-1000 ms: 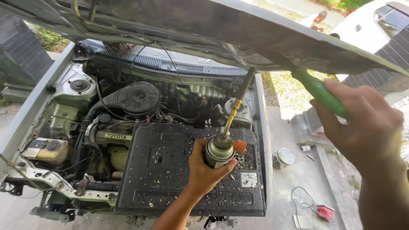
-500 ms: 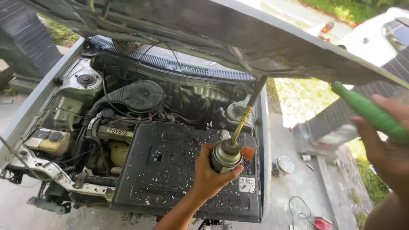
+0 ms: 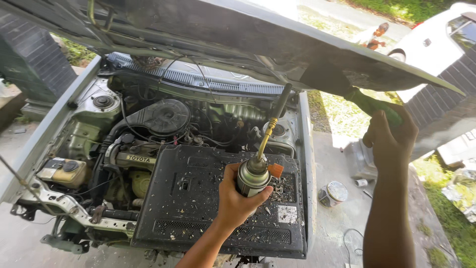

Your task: The person uses a blowtorch to heat the underside of a car hood and scrapes off the softened paint with a scraper. The person moves around the hood, applying heat and scraping in different areas to remove the paint layer.

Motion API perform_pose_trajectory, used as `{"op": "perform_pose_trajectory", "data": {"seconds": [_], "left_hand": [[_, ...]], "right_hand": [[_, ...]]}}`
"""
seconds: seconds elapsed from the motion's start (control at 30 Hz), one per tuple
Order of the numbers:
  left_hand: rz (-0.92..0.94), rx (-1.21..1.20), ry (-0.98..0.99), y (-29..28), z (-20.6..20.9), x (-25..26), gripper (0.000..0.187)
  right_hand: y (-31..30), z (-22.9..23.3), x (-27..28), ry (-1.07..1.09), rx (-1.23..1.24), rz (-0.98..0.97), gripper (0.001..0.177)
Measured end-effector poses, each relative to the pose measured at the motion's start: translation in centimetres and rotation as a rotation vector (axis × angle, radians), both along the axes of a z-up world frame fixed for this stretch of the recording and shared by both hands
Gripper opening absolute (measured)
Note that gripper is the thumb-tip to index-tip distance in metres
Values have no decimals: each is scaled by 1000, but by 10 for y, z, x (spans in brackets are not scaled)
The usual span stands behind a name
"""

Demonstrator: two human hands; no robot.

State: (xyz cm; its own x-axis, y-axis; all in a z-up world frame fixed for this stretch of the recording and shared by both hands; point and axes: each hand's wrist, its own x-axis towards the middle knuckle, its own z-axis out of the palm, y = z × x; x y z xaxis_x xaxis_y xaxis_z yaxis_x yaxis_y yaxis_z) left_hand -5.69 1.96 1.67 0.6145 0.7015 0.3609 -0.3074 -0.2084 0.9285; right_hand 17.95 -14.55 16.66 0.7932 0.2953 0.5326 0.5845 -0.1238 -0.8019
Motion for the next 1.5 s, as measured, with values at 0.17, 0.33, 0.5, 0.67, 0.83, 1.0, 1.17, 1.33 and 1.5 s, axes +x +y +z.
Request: {"op": "perform_pose_trajectory", "data": {"seconds": [0.17, 0.33, 0.5, 0.67, 0.83, 1.0, 1.17, 1.33, 1.5], "left_hand": [[31, 44, 12, -9, 5, -2, 62], [76, 95, 1, -16, 12, -8, 59], [116, 94, 10, -22, 7, -14, 61], [111, 119, -37, -28, 11, -11, 60], [40, 71, -72, -34, 18, -2, 58], [109, 118, -39, -40, 14, 5, 59], [141, 190, -59, -46, 10, 7, 59], [299, 153, -1, -48, 17, -2, 57], [391, 190, 27, -52, 19, -10, 61]], "right_hand": [[-8, -7, 17, 120, 112, 26, 13], [7, 5, 8, 189, 177, 146, 21], [13, 15, -8, 149, 150, 204, 43], [17, 8, -4, 238, 218, 164, 45], [8, 1, 8, 269, 284, 230, 50], [6, -11, 12, 250, 297, 260, 46], [12, -14, 10, 291, 429, 344, 46], [38, -19, 17, 332, 354, 517, 44], [37, -22, 22, 338, 347, 350, 36]]}}
